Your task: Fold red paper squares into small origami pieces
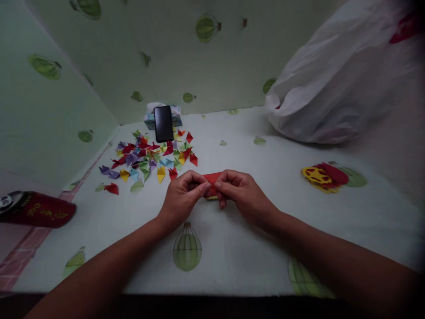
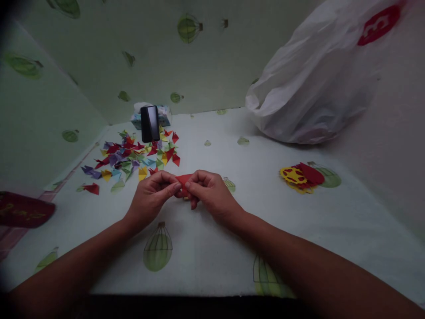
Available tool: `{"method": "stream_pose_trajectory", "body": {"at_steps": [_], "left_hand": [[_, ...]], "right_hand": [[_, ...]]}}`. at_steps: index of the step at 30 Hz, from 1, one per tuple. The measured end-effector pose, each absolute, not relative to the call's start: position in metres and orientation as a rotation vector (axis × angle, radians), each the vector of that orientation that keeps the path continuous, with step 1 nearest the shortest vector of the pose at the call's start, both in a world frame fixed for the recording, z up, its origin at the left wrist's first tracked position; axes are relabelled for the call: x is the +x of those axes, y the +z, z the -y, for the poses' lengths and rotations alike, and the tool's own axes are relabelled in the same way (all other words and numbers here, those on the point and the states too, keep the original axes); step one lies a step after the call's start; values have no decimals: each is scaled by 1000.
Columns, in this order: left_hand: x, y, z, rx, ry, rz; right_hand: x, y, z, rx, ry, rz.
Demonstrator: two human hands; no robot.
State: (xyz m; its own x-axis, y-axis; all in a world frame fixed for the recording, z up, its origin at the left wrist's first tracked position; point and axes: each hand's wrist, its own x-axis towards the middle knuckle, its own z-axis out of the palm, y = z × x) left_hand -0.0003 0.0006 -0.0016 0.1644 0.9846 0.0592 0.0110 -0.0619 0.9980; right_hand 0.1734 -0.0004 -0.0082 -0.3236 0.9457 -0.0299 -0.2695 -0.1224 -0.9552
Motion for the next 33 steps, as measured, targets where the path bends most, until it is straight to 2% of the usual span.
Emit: {"method": "stream_pose_trajectory", "body": {"at_steps": [17,33], "left_hand": [[0,1,-1,1260,1162,-1112],[-2,-2,-2,1195,1204,-980]], "right_hand": [[173,-3,0,-961,1526,1314],[173,0,0,-995,1621,1192]]}}
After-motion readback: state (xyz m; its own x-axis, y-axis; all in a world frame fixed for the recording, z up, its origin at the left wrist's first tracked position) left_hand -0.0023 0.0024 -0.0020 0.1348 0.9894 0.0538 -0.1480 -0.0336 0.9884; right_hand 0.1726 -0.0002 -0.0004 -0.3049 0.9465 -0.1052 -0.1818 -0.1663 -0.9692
